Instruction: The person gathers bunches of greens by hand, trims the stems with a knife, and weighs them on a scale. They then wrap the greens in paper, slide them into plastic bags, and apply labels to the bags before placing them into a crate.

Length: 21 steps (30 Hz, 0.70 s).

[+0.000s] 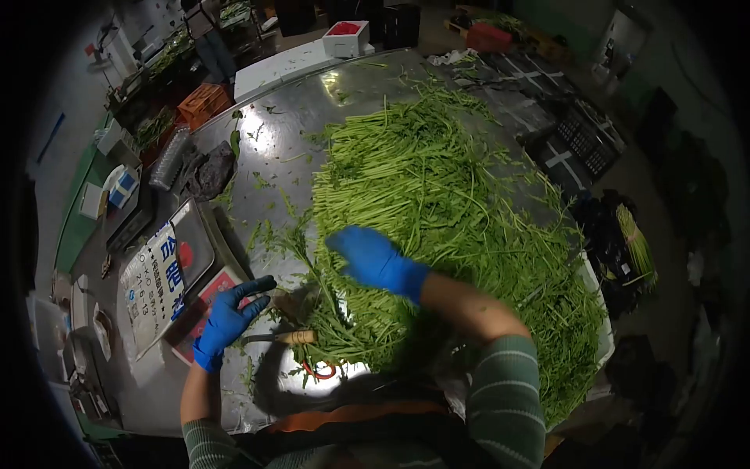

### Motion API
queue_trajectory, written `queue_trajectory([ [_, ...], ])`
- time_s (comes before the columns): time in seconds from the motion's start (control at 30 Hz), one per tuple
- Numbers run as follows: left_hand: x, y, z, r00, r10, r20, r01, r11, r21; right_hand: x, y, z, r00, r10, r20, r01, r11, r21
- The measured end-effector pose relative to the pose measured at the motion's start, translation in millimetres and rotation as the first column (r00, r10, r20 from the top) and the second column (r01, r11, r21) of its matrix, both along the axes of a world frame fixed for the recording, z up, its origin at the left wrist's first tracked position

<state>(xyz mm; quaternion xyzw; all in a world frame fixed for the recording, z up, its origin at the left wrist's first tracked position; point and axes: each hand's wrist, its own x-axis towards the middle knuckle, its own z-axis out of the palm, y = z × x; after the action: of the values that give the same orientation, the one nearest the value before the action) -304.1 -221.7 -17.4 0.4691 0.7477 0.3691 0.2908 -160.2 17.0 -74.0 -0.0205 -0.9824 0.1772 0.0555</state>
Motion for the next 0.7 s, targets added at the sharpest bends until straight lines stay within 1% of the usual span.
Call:
queue_trajectory([
  [0.07,-2,-1,-13,1.000,0.006,0.022,-0.005,0.999,-0.032,-21,74,-14,0.997,-0.067,-0.037,0.072,0.980,0.184],
  [0.13,3,6,-16,0.999,0.014,0.042,-0.012,0.998,-0.055,-45,134,-26,0.994,-0.107,-0.017,0.107,0.960,0.260],
  [0.17,3,13,-16,0.999,0.013,0.043,-0.010,0.997,-0.076,-63,153,-20,0.995,-0.095,-0.026,0.098,0.957,0.274],
  [0.23,3,31,-10,0.999,-0.022,-0.024,0.020,0.995,-0.096,-95,190,-13,0.981,-0.167,-0.104,0.182,0.970,0.159],
  [0.27,0,34,-20,1.000,-0.003,-0.013,0.002,0.996,-0.090,-112,209,-14,0.988,-0.122,-0.093,0.142,0.957,0.252],
  [0.3,-3,38,-24,0.998,-0.014,-0.063,0.006,0.993,-0.120,-127,229,-20,0.989,-0.111,-0.097,0.132,0.957,0.258],
  [0.33,-5,41,-25,0.993,-0.026,-0.113,0.008,0.989,-0.150,-142,251,-32,0.983,-0.180,-0.026,0.175,0.900,0.400],
  [0.37,-6,44,-26,0.997,0.002,-0.081,-0.012,0.991,-0.135,-155,266,-35,0.966,-0.256,0.033,0.199,0.820,0.536],
  [0.4,-6,45,-25,0.998,0.031,-0.059,-0.040,0.987,-0.152,-163,280,-41,0.970,-0.242,0.032,0.187,0.821,0.540],
  [0.47,-9,43,-34,0.995,0.103,0.003,-0.100,0.975,-0.200,-175,294,-47,0.911,-0.393,0.128,0.268,0.798,0.540],
  [0.5,-10,43,-40,0.993,0.115,-0.002,-0.113,0.972,-0.207,-186,305,-57,0.889,-0.420,0.185,0.269,0.804,0.531],
  [0.53,-10,45,-43,0.990,0.142,0.015,-0.136,0.969,-0.208,-193,313,-64,0.894,-0.408,0.185,0.262,0.812,0.522],
  [0.57,-12,49,-45,0.985,0.167,0.033,-0.156,0.965,-0.211,-198,321,-71,0.887,-0.431,0.169,0.312,0.826,0.470],
  [0.6,-16,53,-46,0.988,0.154,0.032,-0.138,0.947,-0.292,-200,327,-80,0.875,-0.457,0.159,0.362,0.836,0.412],
  [0.63,-20,59,-48,0.987,0.155,0.031,-0.138,0.940,-0.311,-203,335,-86,0.838,-0.490,0.241,0.391,0.846,0.363],
  [0.67,-25,65,-52,0.989,0.145,0.033,-0.125,0.929,-0.349,-204,334,-84,0.836,-0.485,0.256,0.389,0.854,0.347],
  [0.7,-27,70,-56,0.990,0.136,0.040,-0.111,0.918,-0.381,-204,333,-80,0.811,-0.457,0.366,0.352,0.880,0.319],
])
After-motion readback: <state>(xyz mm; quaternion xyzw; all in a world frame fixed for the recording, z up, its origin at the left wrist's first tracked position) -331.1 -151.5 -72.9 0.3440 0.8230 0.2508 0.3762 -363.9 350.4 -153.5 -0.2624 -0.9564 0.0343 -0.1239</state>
